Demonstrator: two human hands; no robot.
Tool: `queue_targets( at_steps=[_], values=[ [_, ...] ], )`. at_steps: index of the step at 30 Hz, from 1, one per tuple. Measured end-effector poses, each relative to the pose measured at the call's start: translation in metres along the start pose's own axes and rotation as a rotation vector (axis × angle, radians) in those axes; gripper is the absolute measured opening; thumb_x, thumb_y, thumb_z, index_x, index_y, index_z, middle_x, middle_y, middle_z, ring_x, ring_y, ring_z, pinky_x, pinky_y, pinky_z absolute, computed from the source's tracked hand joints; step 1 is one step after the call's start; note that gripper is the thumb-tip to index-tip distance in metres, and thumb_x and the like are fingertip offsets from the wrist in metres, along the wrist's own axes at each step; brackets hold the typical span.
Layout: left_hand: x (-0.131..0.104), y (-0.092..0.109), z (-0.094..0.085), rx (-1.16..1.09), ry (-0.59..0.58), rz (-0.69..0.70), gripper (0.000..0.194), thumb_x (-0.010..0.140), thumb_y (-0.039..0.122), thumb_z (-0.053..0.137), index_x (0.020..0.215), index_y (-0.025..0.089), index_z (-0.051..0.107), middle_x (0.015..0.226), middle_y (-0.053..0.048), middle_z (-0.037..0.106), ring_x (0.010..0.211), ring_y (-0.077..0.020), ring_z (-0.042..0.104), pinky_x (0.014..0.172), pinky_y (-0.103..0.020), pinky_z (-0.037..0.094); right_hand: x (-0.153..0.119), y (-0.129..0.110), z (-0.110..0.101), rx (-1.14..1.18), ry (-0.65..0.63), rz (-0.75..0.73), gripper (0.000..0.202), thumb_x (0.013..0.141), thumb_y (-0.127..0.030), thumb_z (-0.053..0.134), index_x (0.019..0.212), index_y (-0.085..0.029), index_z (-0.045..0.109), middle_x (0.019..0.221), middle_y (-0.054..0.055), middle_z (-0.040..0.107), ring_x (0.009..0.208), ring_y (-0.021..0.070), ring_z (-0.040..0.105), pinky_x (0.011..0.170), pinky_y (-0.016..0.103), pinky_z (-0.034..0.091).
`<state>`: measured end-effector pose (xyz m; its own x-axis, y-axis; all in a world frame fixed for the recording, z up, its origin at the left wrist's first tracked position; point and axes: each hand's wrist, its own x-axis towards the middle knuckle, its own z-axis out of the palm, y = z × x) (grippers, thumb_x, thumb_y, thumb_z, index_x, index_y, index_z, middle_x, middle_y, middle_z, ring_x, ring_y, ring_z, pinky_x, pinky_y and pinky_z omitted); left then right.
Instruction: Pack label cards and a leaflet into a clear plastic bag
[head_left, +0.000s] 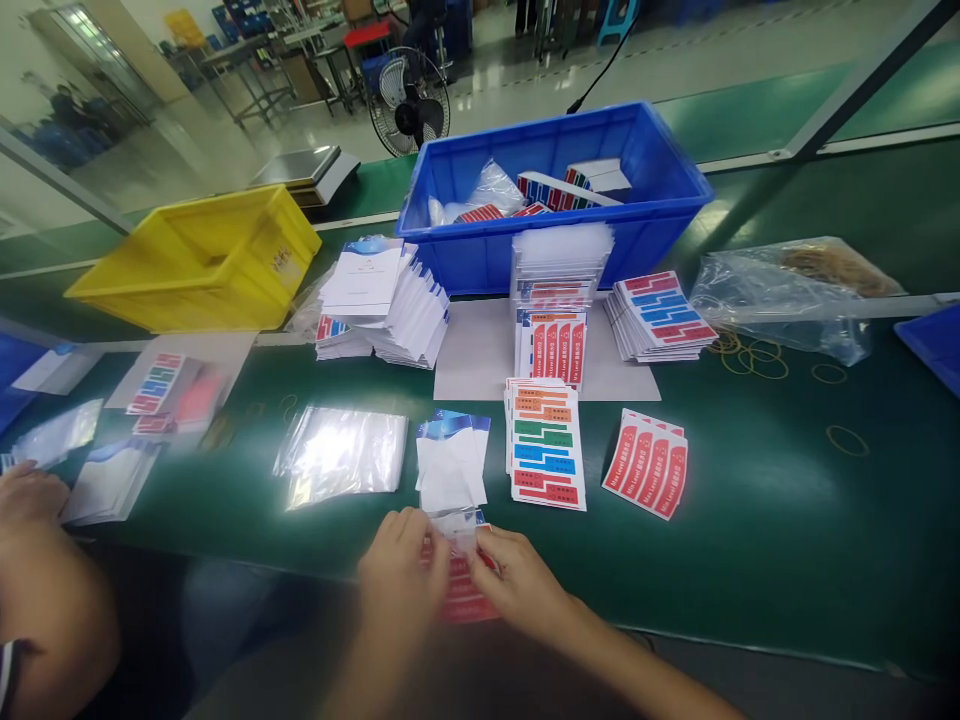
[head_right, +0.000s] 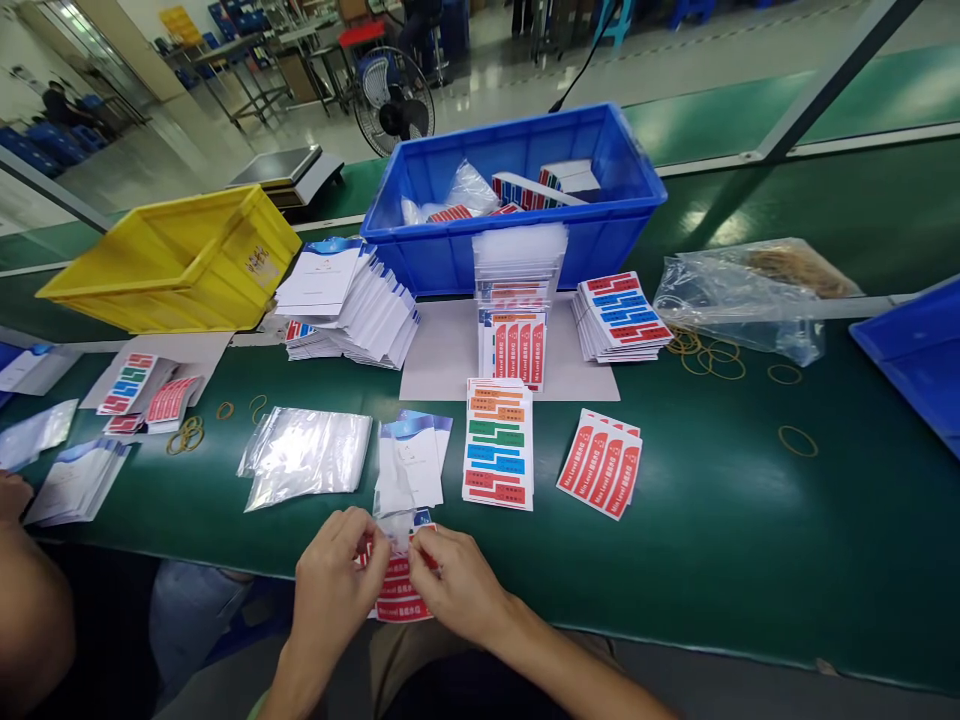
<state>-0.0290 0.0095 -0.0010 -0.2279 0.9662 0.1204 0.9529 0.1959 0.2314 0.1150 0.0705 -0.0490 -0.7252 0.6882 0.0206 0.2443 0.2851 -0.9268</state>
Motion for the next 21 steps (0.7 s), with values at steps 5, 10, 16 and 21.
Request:
queue_targets(
  at_steps=[5,10,16,21],
  values=[
    [-0.002,0.006,-0.008,-0.172,-0.19,0.121,0.02,0.077,0.012,0.05,0.06,0.021,0.042,0.059,0.001,0.055,0.06,-0.014,0.053,0.054,-0.025,0.035,0.004,-0.008,-0.015,0.024,0.02,0.025,0.017,0.09,-0.02,0.047,0.076,-0.019,0.056,0.075,0.001,0.064,0.069,0.0149,0.059,0.064,0.025,0.042],
    [-0.004,0.012,-0.009,-0.273,-0.218,0.105,0.022,0.085,0.016,0.045,0.063,0.02,0.044,0.064,0.0,0.057,0.06,-0.0129,0.053,0.055,-0.024,0.038,0.009,-0.012,-0.02,-0.017,-0.041,-0.013,0.021,0.09,-0.018,0.044,0.07,-0.02,0.052,0.068,-0.001,0.059,0.062,0.0128,0.055,0.057,0.023,0.039],
    [-0.005,-0.021,-0.03,-0.263,-0.013,-0.097,0.024,0.084,0.019,0.047,0.06,0.02,0.042,0.057,0.004,0.047,0.054,-0.0102,0.047,0.052,-0.023,0.035,-0.01,-0.001,-0.013,-0.091,0.108,-0.034,0.021,0.092,-0.02,0.045,0.078,-0.02,0.06,0.073,0.002,0.064,0.067,0.0168,0.062,0.06,0.026,0.046],
    [-0.023,-0.048,-0.074,-0.274,0.379,-0.392,0.021,0.08,0.028,0.059,0.062,0.02,0.052,0.058,0.006,0.048,0.055,-0.009,0.046,0.055,-0.023,0.037,-0.039,0.019,-0.018,-0.11,0.352,-0.286,0.064,0.094,-0.013,0.049,0.148,-0.028,0.018,0.101,0.005,0.074,0.084,0.0192,0.072,0.071,0.026,0.056]
  ],
)
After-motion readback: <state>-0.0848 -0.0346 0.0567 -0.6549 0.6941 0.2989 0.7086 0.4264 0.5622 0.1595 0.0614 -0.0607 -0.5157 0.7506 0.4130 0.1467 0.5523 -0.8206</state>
